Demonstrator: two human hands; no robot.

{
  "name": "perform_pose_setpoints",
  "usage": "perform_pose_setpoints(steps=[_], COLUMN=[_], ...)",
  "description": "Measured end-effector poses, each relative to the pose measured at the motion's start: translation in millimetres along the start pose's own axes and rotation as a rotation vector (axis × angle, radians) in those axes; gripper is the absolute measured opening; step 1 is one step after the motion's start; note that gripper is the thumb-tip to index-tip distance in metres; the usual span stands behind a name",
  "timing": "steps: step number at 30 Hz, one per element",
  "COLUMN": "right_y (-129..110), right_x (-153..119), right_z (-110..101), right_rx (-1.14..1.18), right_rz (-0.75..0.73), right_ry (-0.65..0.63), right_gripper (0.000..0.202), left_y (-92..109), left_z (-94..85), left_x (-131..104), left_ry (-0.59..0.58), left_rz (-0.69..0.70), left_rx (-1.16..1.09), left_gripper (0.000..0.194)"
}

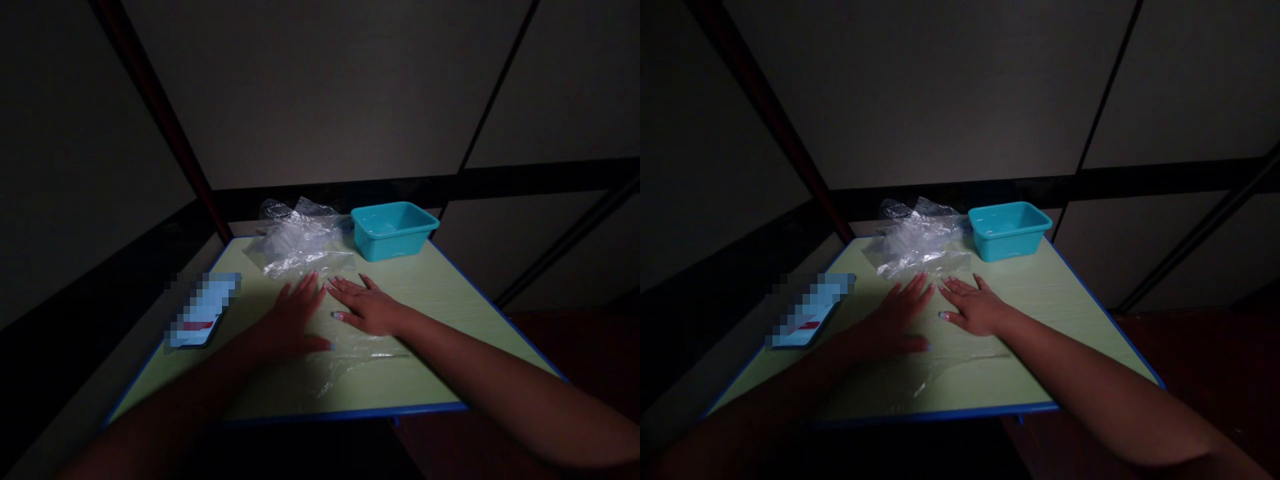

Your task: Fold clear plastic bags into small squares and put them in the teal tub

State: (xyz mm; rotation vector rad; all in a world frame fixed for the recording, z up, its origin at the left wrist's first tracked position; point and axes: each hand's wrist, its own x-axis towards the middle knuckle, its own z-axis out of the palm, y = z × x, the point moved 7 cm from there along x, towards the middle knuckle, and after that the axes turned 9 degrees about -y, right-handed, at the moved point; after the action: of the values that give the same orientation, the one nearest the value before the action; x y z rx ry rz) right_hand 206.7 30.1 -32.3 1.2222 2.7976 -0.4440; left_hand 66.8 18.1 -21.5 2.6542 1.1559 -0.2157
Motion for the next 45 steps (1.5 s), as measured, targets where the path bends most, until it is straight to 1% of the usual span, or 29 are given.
perform_pose_setpoints(steps=[3,6,8,11,13,15,17,19,21,23,24,26,28,29,31,33,34,36,39,42,45], right_y=[2,4,4,2,1,0,-2,-6,-12,-25,-33,-51,-66,-71,-78,-81,-81,-81,-80,-80,-77], right_x=[1,2,2,2,1,-1,-5,-12,-21,-31,-36,-47,-57,-60,-64,-65,-65,-64,-61,-57,-55], right_z=[1,2,2,1,-2,-9,-20,-30,-39,-43,-44,-43,-43,-41,-36,-29,-25,-19,-11,-7,-7], right_rx=[-0.012,-0.027,-0.032,-0.037,-0.049,-0.085,-0.131,-0.153,-0.126,-0.050,0.003,0.127,0.227,0.259,0.284,0.278,0.272,0.266,0.273,0.282,0.306], right_rz=[-0.005,-0.002,-0.004,-0.001,0.025,0.055,0.071,0.060,0.001,-0.144,-0.249,-0.487,-0.632,-0.661,-0.662,-0.630,-0.611,-0.584,-0.568,-0.550,-0.524], right_ry=[0.016,0.018,0.016,0.003,0.011,0.071,0.181,0.312,0.425,0.477,0.469,0.400,0.292,0.226,0.072,-0.073,-0.129,-0.201,-0.248,-0.255,-0.258], right_gripper=[0.062,0.061,0.061,0.061,0.062,0.061,0.059,0.056,0.053,0.052,0.051,0.043,0.032,0.027,0.021,0.020,0.020,0.023,0.034,0.046,0.051], left_y=[12,14,13,11,7,1,-8,-16,-24,-31,-34,-41,-46,-47,-50,-50,-49,-47,-44,-42,-40], left_z=[10.0,19.3,21.1,20.9,17.5,9.4,-2.1,-16.2,-28.7,-35.2,-36.5,-36.7,-34.9,-33.3,-29.7,-26.6,-25.6,-24.8,-24.4,-24.9,-27.0], left_x=[-3,-6,-7,-7,-6,-4,-4,-6,-8,-7,-6,-3,-1,1,2,3,3,4,4,5,4], left_ry=[-0.150,-0.279,-0.302,-0.290,-0.236,-0.125,0.020,0.191,0.352,0.459,0.495,0.554,0.580,0.577,0.556,0.537,0.531,0.531,0.520,0.487,0.477], left_rz=[0.116,0.144,0.139,0.153,0.162,0.161,0.163,0.199,0.251,0.266,0.255,0.213,0.170,0.145,0.098,0.068,0.066,0.082,0.112,0.110,0.117], left_rx=[-0.005,-0.004,-0.004,-0.023,-0.051,-0.093,-0.162,-0.303,-0.465,-0.561,-0.592,-0.681,-0.753,-0.794,-0.882,-0.955,-0.977,-0.994,-1.008,-1.007,-1.013], left_gripper=[0.129,0.137,0.140,0.140,0.135,0.123,0.104,0.080,0.066,0.067,0.069,0.070,0.066,0.065,0.063,0.065,0.065,0.067,0.068,0.069,0.069])
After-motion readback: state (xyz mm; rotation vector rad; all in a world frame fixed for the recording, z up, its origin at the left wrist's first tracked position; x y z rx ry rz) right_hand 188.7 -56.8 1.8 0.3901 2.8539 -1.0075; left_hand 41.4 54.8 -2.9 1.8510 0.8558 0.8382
